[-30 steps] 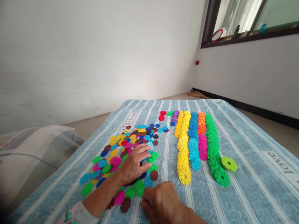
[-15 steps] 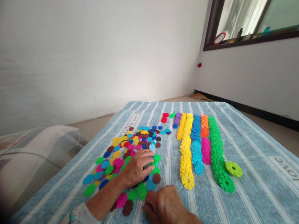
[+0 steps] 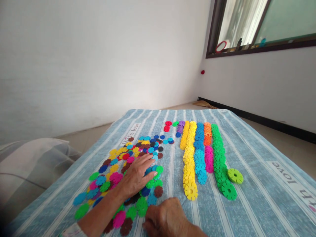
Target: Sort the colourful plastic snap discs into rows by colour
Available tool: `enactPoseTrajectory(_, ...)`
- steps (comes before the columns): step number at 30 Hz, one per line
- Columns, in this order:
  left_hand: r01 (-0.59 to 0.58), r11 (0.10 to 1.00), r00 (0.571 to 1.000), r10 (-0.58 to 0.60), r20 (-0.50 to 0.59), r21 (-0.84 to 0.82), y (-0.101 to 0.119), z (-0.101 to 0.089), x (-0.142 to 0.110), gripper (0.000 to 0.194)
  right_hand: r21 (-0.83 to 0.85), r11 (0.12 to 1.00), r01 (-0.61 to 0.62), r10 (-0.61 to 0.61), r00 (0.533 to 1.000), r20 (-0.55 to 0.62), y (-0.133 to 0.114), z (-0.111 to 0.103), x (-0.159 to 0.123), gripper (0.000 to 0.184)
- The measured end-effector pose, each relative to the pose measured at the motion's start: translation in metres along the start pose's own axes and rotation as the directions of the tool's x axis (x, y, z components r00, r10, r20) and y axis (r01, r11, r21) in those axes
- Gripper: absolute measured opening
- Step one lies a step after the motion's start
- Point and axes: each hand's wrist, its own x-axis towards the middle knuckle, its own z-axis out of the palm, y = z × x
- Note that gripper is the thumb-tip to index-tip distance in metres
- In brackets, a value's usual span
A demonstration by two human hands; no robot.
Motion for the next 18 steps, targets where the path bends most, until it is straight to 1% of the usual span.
enactPoseTrajectory(3, -0.001, 1.0, 0.999, 0.002, 0.044, -0.022, 0.005, -0.003, -0.002, 0.028, -0.009, 1.0, -0.002, 0.002, 1.0, -0.008, 0.001, 0.002, 0.0, 0.004)
enactPoseTrajectory(9, -0.026, 0.999, 0.997, 0.028, 0.069, -0.043, 0.02, 0.0, -0.011, 0.021, 0.01, 1.0, -0.012, 0.012, 1.0, -0.009, 0.006, 0.012, -0.004, 0.009)
enactPoseTrajectory(13, -0.042, 0.998, 0.997, 0.045, 0.061, -0.042, 0.025, 0.005, -0.013, 0.019, 0.022, 0.999, -0.025, 0.025, 1.0, 0.009, 0.006, 0.012, -0.006, 0.01)
enactPoseTrajectory(18, -0.064, 0.997, 0.997, 0.066, 0.04, -0.052, 0.026, 0.008, -0.014, 0.015, 0.018, 1.0, -0.009, 0.008, 1.0, 0.03, 0.01, 0.016, -0.007, 0.012)
